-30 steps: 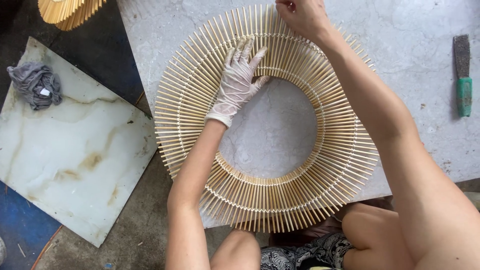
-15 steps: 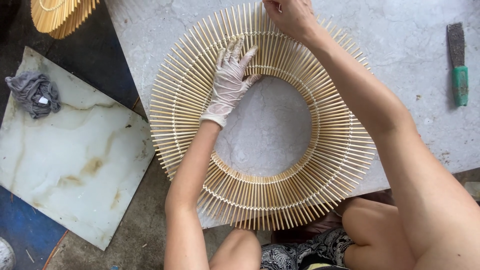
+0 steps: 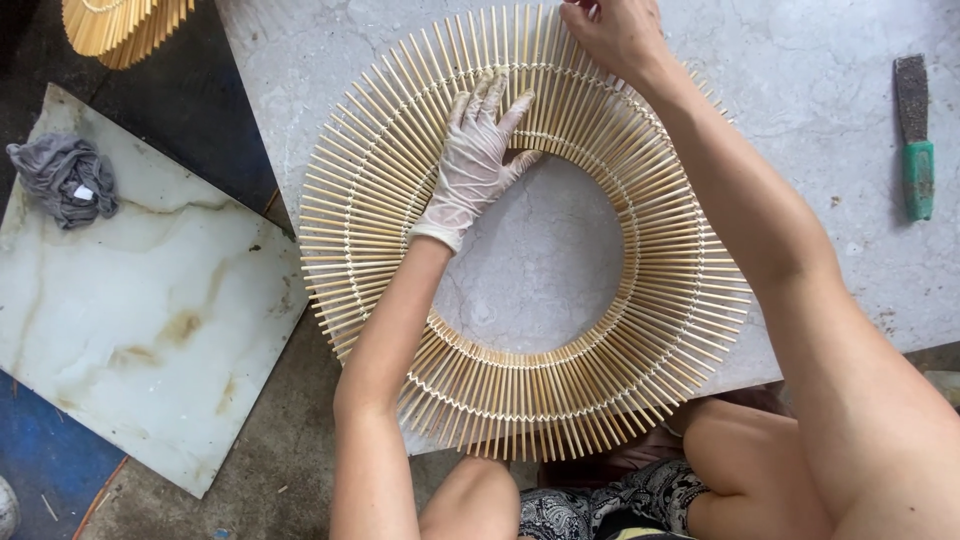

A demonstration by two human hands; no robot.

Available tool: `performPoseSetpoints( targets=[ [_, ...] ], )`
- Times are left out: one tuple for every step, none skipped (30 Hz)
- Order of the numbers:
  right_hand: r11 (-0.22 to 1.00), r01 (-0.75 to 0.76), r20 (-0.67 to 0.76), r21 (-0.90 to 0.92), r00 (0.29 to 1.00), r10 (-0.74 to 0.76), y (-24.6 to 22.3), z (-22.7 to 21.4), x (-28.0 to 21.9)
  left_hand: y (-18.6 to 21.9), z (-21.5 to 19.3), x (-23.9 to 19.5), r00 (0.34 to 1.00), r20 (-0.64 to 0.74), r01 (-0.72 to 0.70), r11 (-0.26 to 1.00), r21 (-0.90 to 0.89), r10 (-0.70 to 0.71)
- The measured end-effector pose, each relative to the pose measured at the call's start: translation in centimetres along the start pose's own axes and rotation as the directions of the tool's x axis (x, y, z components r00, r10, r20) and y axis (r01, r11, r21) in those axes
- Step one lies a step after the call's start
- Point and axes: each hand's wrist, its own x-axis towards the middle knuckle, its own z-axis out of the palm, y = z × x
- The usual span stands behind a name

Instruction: The worker is assembling and cleaning a circular sunburst-style bamboo frame or mirror mount by inserting individual sticks and using a scraper tool on the inner edges.

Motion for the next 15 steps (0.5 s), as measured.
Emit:
performPoseSetpoints(
  targets=[
    [0.999, -0.039, -0.016, -0.010, 0.999, 0.039, 0.3, 0.0, -0.1, 0.1, -0.2, 0.0, 1.000, -0.017, -0.016, 1.000, -0.017, 0.016],
    [0.997, -0.079, -0.033, -0.019, 0.996, 0.078, 0.6, 0.0, -0.3, 0.1, -0.3, 0.0, 0.999, -0.034, -0.033, 0.999, -0.033, 0.032],
    [0.997, -0.081, -0.033, -0.019, 0.996, 0.080, 0.0, -0.6, -0.4, 0.1, 0.0, 0.1, 0.999, -0.033, -0.034, 0.999, -0.034, 0.033],
    [0.993, -0.115, 0.004, 0.001, 0.993, 0.115, -0.6, -1.1, -0.5, 0.0, 0.2, 0.1, 0.999, -0.028, -0.026, 0.999, -0.039, 0.024],
    [0.989, -0.148, 0.041, 0.019, 0.988, 0.147, -1.2, -1.7, -0.5, 0.0, 0.5, 0.2, 1.000, -0.025, -0.016, 0.999, -0.044, 0.015],
    [0.989, -0.148, 0.041, 0.018, 0.988, 0.147, -1.0, -1.7, -0.6, 0.1, 0.5, 0.2, 1.000, -0.026, -0.016, 0.999, -0.045, 0.015],
    [0.995, -0.096, 0.015, 0.030, 0.995, 0.095, -0.9, -1.6, -0.6, 0.1, 0.4, 0.2, 1.000, -0.015, -0.006, 0.999, -0.037, 0.005],
    [0.998, -0.043, -0.011, 0.041, 0.999, 0.043, -0.8, -1.5, -0.6, 0.1, 0.3, 0.2, 1.000, -0.005, 0.004, 1.000, -0.028, -0.005],
    [0.998, -0.041, -0.010, 0.041, 0.999, 0.041, -1.7, -1.5, -0.2, -0.2, 1.1, 0.0, 1.000, -0.006, 0.006, 1.000, -0.028, -0.006],
    [0.994, -0.092, 0.023, 0.058, 0.996, 0.091, -2.5, -1.6, 0.2, -0.5, 1.8, -0.2, 0.998, -0.054, 0.010, 1.000, -0.003, -0.010],
    [0.987, -0.144, 0.056, 0.074, 0.989, 0.140, -3.4, -1.6, 0.6, -0.9, 2.6, -0.3, 0.995, -0.102, 0.013, 1.000, 0.023, -0.011],
    [0.987, -0.143, 0.056, 0.075, 0.989, 0.139, -3.8, -0.9, 1.3, -0.9, 2.4, -0.6, 0.995, -0.102, 0.013, 1.000, 0.024, -0.011],
    [0.972, -0.215, 0.116, 0.093, 0.972, 0.204, -4.4, -0.1, 2.0, -1.0, 2.1, -1.0, 0.993, -0.095, 0.079, 0.996, 0.027, -0.077],
    [0.952, -0.286, 0.178, 0.106, 0.948, 0.264, -5.0, 0.7, 2.6, -1.1, 1.9, -1.3, 0.986, -0.089, 0.145, 0.989, 0.030, -0.142],
    [0.953, -0.284, 0.175, 0.109, 0.949, 0.263, -5.1, 1.9, 2.9, -0.9, 1.4, -1.8, 0.986, -0.090, 0.144, 0.989, 0.034, -0.140]
  ],
)
